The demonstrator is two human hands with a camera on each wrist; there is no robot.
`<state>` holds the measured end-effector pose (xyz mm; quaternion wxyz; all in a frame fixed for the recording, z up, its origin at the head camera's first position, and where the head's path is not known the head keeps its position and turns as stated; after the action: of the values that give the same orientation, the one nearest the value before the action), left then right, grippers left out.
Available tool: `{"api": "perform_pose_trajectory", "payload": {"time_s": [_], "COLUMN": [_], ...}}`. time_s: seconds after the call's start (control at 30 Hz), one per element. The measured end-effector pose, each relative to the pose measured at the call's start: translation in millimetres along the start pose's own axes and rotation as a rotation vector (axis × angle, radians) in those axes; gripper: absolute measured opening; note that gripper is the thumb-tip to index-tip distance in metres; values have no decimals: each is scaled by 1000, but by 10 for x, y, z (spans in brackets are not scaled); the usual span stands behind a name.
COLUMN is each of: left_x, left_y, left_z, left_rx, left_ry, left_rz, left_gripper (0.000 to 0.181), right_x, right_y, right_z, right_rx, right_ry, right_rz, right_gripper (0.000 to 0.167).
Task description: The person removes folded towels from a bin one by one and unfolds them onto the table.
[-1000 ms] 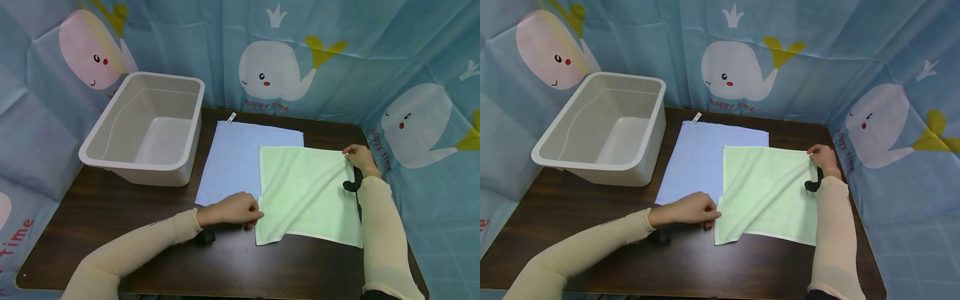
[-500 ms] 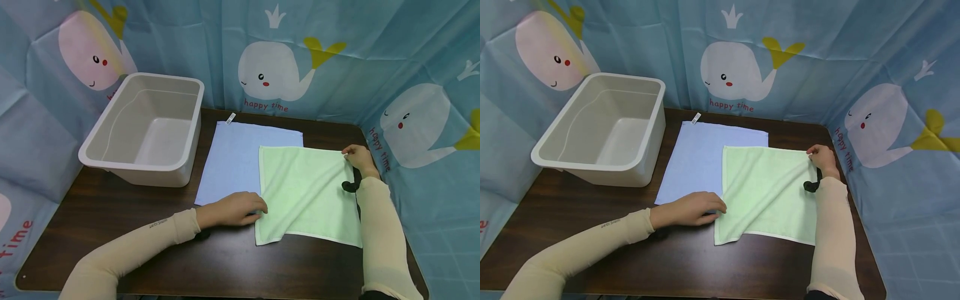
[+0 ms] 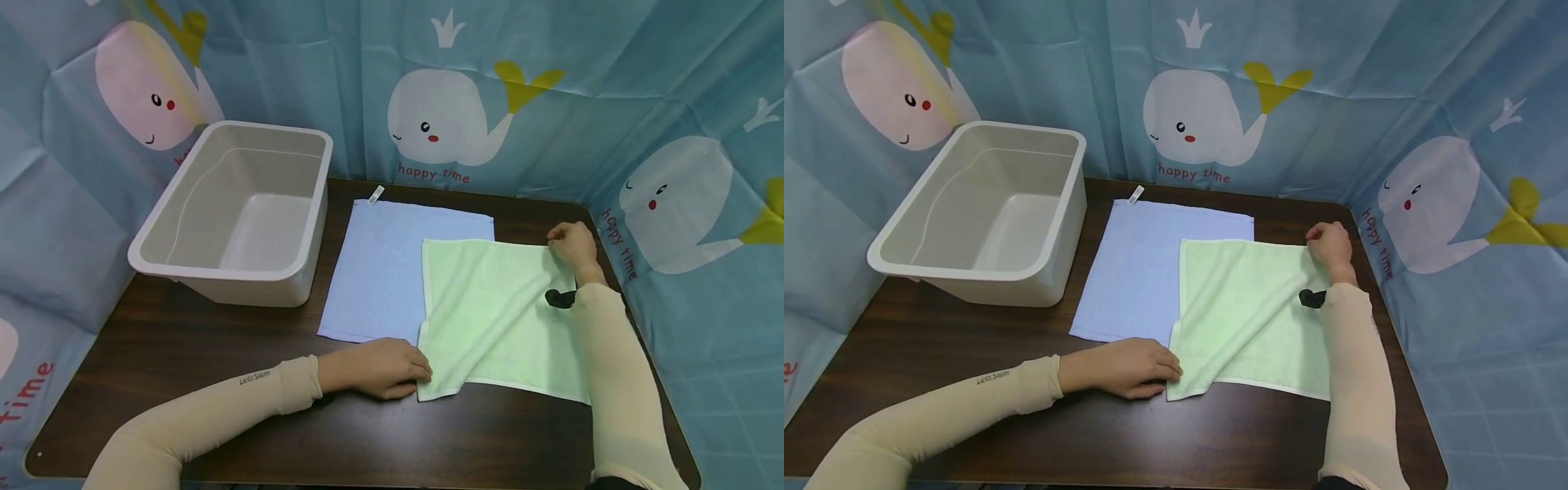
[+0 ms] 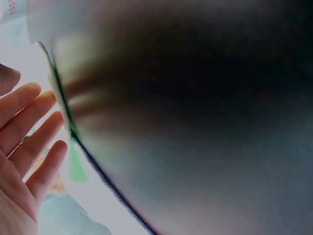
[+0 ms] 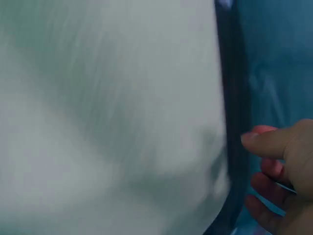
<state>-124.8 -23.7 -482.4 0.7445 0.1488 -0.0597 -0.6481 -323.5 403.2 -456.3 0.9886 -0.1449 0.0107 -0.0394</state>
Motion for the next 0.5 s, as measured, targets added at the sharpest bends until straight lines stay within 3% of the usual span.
{"api": "perform_pose_trajectory", "payload": {"time_s": [0.07, 0.2, 0.37, 0.5], "left_x": [3, 6, 2, -5], "left_y": [-2, -9, -16, -19], "left_z": [5, 12, 17, 15], "left_rx": [2, 17, 31, 30], "left_ry": [0, -1, 11, 14], "left_rz": [3, 8, 2, -3], "left_gripper": [26, 26, 25, 25], "right_x": [-51, -138, -169, -203], "right_y": [-269, -889, -1546, -1857], "right_z": [5, -56, -271, -457], "right_rx": [-59, -163, -154, -110], "right_ry": [-51, -233, -405, -456], "right_rz": [66, 234, 475, 528], "right_gripper": [21, 28, 33, 40]}}
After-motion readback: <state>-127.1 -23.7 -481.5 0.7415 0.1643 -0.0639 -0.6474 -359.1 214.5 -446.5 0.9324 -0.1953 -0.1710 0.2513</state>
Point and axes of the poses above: each hand's wrist, its own x-axis away from the middle knuckle, its own z-axis out of the back of the hand, y = z × x, the point moved 1 cm from there along -x, towards the middle knuckle, and after that the axes turned 8 degrees about x, right-handed, at the moved point
